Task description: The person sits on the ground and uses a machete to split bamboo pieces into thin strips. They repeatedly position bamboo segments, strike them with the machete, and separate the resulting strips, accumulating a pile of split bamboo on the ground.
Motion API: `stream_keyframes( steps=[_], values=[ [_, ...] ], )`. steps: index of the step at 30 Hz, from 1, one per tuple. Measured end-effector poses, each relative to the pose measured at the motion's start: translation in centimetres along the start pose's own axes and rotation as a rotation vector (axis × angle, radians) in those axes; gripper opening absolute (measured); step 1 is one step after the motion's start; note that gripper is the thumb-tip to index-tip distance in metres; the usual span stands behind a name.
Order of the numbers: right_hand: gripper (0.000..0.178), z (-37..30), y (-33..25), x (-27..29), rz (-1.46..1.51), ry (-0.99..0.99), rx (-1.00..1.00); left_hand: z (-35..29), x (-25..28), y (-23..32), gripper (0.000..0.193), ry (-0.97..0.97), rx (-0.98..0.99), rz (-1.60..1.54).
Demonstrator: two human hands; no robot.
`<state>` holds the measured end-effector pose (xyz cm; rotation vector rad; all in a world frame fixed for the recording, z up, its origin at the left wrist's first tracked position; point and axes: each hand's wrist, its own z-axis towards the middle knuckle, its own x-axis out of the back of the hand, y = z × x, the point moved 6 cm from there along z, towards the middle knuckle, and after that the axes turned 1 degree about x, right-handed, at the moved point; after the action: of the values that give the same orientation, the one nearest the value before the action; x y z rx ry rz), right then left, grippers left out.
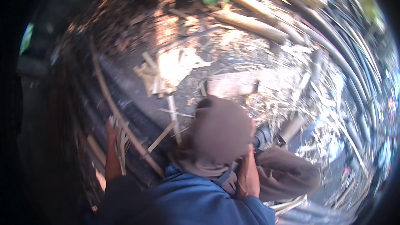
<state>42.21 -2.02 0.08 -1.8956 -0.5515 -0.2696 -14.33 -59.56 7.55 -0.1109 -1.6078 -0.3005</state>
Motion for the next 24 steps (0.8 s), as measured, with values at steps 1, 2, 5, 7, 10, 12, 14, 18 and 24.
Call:
stream_keyframes(
  steps=[1, 2, 5, 7, 10, 12, 14, 18, 24],
  values=[
    [0.047, 0.2, -0.5, -0.7, -0.012, -0.004, -0.005, 0.4, 0.8, 0.6, 0.081, 0.109, -0.037, 0.07],
    [0.047, 1.0, -0.7, 0.7, -0.052, 0.064, 0.007, 0.6, -1.0, 8.4, 0.071, 0.091, -0.052, -0.049],
    [0.048, 1.3, -2.7, 0.7, -0.026, 0.09, 0.005, 3.3, 1.5, 19.7, 0.054, 0.195, -0.328, -0.203],
    [0.053, 0.6, -4.0, 0.1, 0.051, 0.075, 0.011, 4.5, 1.8, 27.1, 0.048, 0.103, -0.428, -0.358],
    [0.043, 1.1, -3.0, -1.5, -0.109, 0.068, 0.083, 4.1, -0.8, 42.0, 0.037, -0.306, -0.51, -0.582],
    [0.035, 1.3, -3.2, -1.0, -0.039, 0.081, 0.151, -2.4, 1.3, 54.5, 0.036, -0.315, -0.781, -0.533],
    [0.034, 2.6, -0.6, -2.4, -0.148, 0.085, 0.243, -7.2, 2.3, 64.0, 0.036, -0.422, -1.068, -0.56],
    [0.032, 5.7, -2.1, 2.6, -0.002, 0.365, 0.242, -15.3, 3.2, 74.1, 0.034, -0.559, -1.445, -0.405],
    [0.04, 18.4, -4.4, 20.9, 0.25, 0.876, 0.066, -18.1, 0.5, 74.3, 0.03, -0.74, -1.476, -0.302]
  ],
)
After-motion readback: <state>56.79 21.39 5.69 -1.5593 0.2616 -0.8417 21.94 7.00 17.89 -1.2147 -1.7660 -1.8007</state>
